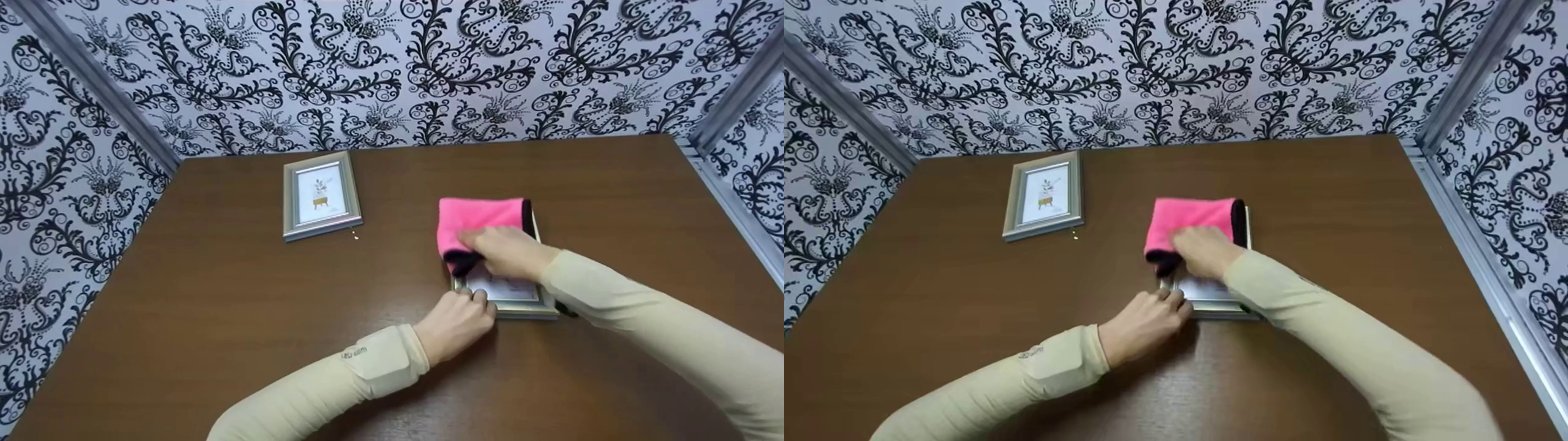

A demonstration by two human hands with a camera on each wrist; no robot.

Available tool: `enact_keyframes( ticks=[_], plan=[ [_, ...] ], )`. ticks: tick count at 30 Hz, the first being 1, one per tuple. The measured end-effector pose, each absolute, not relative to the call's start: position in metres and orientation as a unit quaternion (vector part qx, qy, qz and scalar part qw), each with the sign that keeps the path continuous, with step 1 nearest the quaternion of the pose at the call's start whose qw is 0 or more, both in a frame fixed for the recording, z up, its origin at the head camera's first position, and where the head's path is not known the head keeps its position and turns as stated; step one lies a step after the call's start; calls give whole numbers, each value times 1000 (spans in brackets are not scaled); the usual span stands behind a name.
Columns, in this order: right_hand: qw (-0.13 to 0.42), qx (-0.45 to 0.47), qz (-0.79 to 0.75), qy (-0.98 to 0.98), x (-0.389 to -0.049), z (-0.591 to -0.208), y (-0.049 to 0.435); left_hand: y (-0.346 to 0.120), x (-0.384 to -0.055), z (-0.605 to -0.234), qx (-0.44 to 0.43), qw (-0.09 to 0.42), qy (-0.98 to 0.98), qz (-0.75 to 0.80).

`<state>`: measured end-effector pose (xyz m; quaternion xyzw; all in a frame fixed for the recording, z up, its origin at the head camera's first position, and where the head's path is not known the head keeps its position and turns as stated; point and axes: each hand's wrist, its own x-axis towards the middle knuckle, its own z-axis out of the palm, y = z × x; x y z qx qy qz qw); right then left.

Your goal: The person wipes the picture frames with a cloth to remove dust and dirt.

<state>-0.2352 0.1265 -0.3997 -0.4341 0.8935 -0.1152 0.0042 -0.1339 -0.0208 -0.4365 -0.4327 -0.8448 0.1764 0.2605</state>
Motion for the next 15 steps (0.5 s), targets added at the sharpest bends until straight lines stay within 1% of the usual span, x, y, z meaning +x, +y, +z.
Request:
enact_keyframes(
  ticks=[3,6,10,15],
  plan=[
    [20,-471,-120,874,-223,-398,134,-21,-133,-439,-429,270,-843,178],
    [30,-483,-115,868,-215,-398,138,-22,-133,-441,-430,274,-842,177],
    [33,-466,-105,878,-213,-398,137,-22,-133,-441,-431,273,-842,173],
    [21,-432,-90,897,-223,-401,134,-20,-135,-440,-434,265,-845,166]
  ],
)
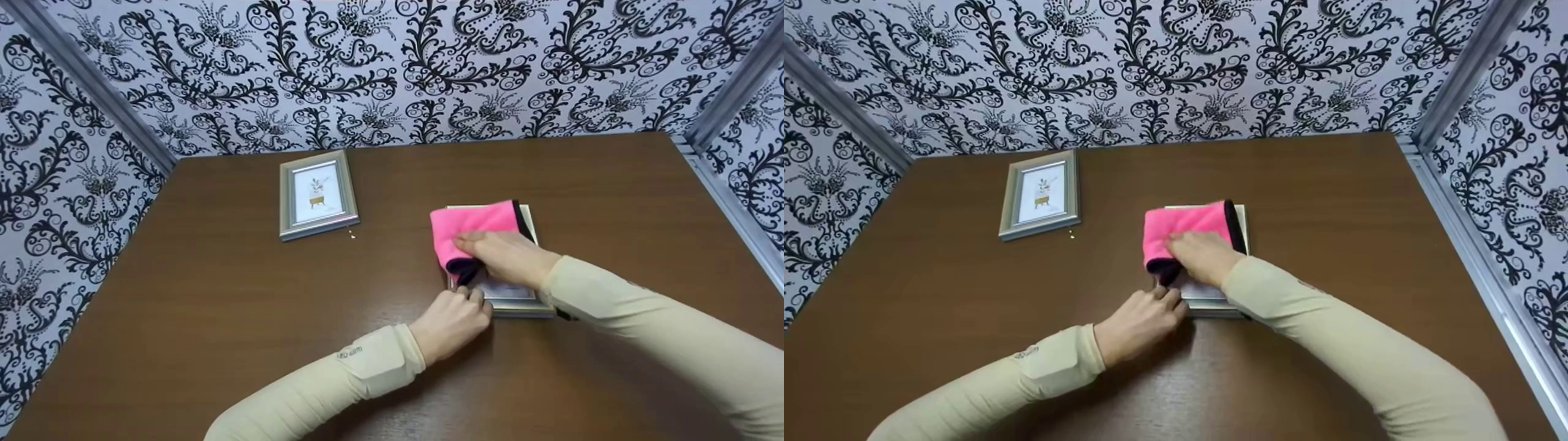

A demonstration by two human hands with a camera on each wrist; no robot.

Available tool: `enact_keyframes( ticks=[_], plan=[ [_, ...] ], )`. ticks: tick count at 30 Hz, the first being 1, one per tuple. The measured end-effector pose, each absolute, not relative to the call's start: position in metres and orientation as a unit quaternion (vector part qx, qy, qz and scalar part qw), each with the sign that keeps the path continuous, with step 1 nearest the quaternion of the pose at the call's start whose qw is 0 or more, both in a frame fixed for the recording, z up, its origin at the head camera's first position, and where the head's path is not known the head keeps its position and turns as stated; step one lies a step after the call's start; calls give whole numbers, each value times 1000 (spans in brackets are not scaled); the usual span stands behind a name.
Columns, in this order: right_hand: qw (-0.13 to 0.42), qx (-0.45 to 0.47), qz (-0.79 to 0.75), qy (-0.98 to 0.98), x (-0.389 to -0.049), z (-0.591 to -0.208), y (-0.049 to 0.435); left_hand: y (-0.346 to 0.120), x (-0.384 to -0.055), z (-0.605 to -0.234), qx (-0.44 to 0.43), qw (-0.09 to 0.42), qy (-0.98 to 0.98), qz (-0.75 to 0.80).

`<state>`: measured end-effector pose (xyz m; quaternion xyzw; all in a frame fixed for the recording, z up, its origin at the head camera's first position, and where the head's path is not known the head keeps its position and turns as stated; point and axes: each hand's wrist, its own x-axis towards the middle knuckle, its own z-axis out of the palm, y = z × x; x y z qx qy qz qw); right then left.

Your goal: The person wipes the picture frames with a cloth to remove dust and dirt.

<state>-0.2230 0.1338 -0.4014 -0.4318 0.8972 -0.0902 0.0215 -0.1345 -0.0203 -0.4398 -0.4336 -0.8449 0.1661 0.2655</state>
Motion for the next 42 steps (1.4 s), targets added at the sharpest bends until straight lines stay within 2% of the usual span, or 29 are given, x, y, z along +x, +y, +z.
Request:
enact_keyframes(
  ticks=[8,14,21,29,38,42],
  plan=[
    [23,-389,-58,919,-259,-406,122,-20,-135,-436,-438,257,-846,163],
    [51,-344,-78,934,-286,-399,114,-17,-133,-435,-433,254,-849,163],
    [61,-421,-67,902,-308,-392,109,-14,-132,-434,-425,246,-855,167],
    [82,-511,20,855,-296,-382,90,-15,-133,-436,-412,247,-859,178],
    [188,-488,27,852,-266,-363,71,-15,-131,-438,-405,257,-860,174],
    [195,-490,30,849,-260,-361,70,-14,-131,-438,-407,263,-858,173]
  ],
)
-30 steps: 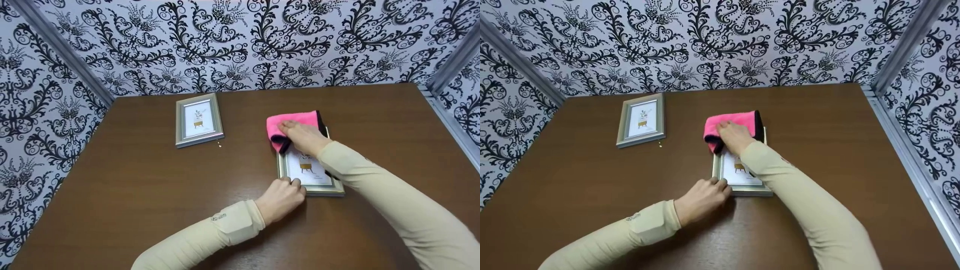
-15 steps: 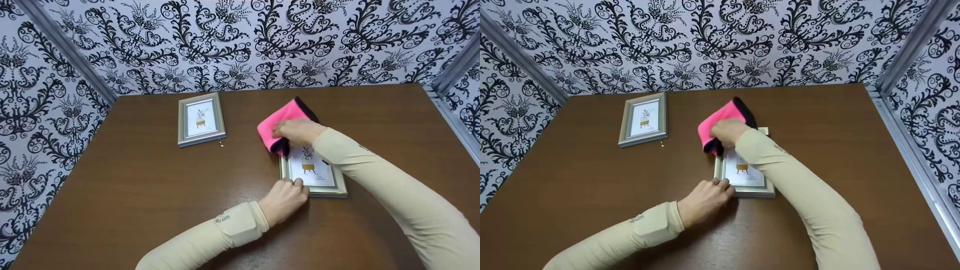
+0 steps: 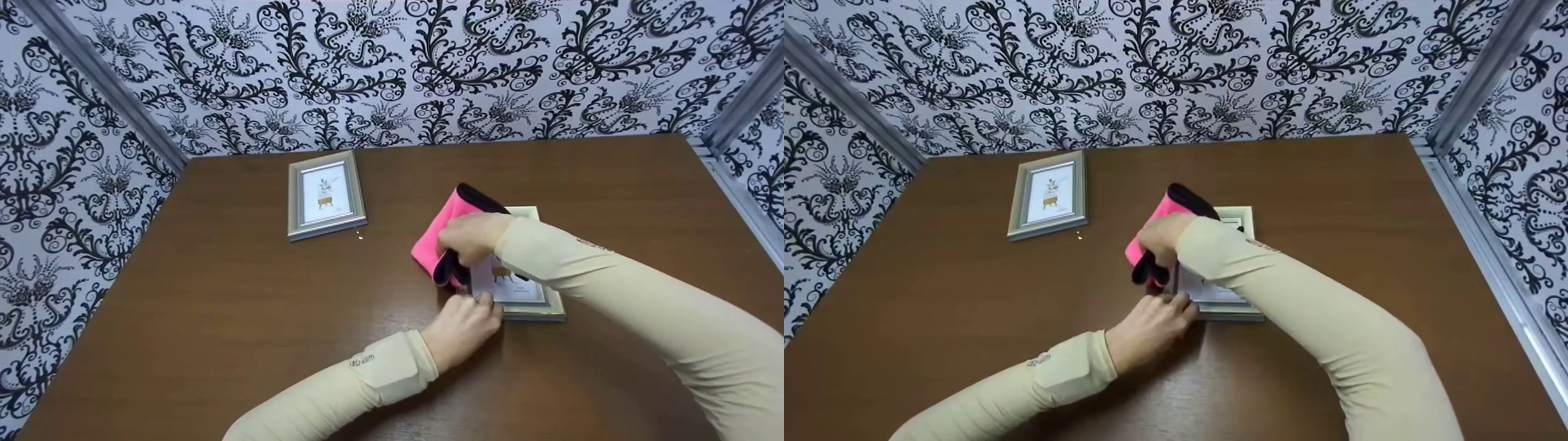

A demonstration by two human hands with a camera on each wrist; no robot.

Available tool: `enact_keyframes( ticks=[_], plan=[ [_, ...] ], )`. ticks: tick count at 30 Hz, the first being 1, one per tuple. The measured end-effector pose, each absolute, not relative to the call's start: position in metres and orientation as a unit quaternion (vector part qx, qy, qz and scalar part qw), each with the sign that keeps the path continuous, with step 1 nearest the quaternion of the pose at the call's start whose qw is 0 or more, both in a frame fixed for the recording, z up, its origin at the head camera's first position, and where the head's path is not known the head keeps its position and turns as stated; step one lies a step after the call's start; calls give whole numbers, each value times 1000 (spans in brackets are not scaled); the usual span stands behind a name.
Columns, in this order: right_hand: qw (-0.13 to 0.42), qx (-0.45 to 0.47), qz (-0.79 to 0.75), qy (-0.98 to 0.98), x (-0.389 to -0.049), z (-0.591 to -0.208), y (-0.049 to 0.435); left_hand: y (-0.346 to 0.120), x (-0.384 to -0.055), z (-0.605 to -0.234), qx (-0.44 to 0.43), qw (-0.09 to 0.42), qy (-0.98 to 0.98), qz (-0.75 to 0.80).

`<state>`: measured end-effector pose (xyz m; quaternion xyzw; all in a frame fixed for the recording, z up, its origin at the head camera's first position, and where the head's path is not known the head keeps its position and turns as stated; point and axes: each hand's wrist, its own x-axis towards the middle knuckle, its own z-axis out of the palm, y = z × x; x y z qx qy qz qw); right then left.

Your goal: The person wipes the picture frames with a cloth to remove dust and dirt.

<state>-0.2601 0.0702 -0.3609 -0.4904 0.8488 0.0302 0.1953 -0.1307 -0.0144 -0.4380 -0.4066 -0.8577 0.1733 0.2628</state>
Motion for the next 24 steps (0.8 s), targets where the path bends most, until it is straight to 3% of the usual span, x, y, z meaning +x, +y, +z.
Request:
enact_keyframes(
  ticks=[9,15,19,24],
  plan=[
    [94,-523,34,846,-289,-375,90,-18,-131,-438,-412,252,-858,177],
    [65,-484,8,873,-312,-382,108,-23,-134,-437,-427,237,-856,170],
    [75,-478,-1,875,-315,-382,111,-26,-136,-437,-434,236,-854,164],
    [141,-488,2,861,-302,-377,98,-28,-136,-437,-434,227,-857,161]
  ],
)
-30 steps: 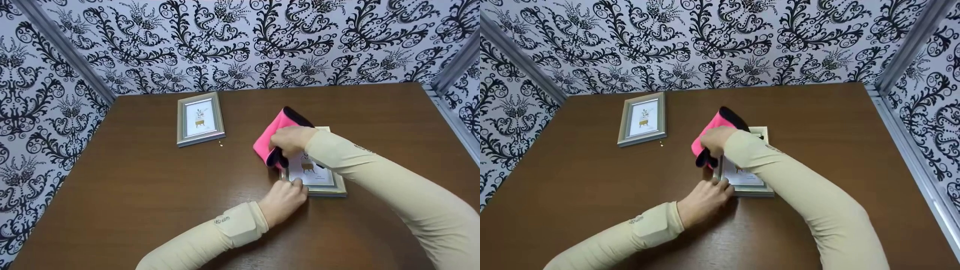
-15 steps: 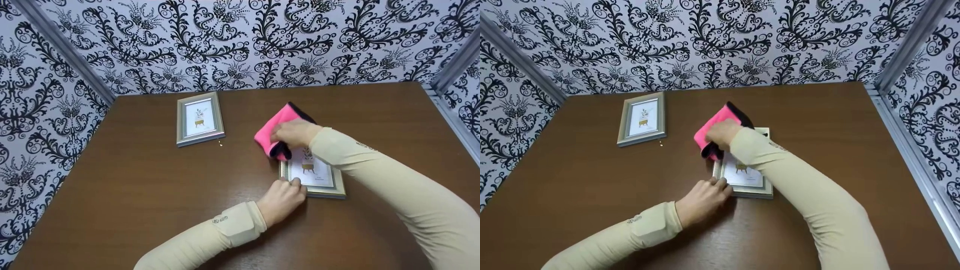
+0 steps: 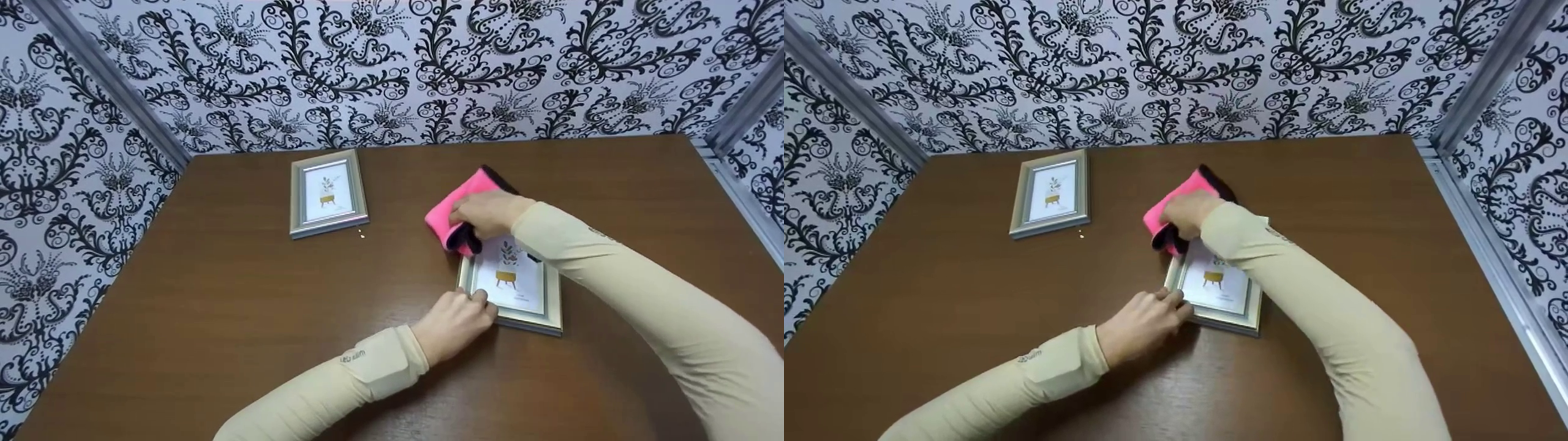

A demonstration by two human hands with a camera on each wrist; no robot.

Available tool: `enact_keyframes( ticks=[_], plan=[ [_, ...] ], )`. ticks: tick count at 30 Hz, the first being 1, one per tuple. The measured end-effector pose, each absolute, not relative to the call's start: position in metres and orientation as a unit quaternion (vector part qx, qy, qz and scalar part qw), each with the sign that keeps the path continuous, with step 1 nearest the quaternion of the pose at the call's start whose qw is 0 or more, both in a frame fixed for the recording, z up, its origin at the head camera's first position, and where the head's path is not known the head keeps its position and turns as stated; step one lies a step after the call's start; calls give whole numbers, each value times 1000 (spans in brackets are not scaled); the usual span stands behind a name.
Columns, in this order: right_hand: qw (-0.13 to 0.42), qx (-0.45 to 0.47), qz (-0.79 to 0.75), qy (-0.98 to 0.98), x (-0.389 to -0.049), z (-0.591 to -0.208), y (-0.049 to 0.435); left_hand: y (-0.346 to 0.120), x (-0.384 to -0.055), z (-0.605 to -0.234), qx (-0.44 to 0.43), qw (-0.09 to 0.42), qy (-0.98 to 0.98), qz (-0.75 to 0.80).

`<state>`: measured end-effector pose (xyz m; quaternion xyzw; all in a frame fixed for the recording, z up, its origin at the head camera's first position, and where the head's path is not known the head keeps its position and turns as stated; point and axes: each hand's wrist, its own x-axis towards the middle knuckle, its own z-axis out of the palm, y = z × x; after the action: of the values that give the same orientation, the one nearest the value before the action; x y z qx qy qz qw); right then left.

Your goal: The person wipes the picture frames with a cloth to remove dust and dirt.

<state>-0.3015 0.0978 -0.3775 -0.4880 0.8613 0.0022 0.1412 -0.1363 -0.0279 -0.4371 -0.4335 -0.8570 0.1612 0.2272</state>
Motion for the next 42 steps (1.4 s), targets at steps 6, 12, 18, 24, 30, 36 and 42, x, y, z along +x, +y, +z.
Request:
enact_keyframes(
  ticks=[6,12,18,24,30,36,42],
  plan=[
    [210,-490,9,846,-275,-367,85,-27,-136,-436,-428,239,-857,161],
    [226,-510,-2,830,-265,-366,84,-25,-136,-437,-430,249,-854,154],
    [192,-479,-27,856,-280,-370,102,-25,-136,-438,-425,235,-861,154],
    [92,-451,-41,887,-300,-383,125,-21,-134,-437,-423,220,-868,137],
    [70,-387,-55,918,-284,-391,132,-22,-134,-435,-418,220,-871,134],
    [65,-387,-105,914,-250,-395,135,-26,-134,-437,-417,229,-869,139],
    [68,-439,-167,880,-230,-398,143,-31,-133,-441,-408,240,-873,117]
  ],
)
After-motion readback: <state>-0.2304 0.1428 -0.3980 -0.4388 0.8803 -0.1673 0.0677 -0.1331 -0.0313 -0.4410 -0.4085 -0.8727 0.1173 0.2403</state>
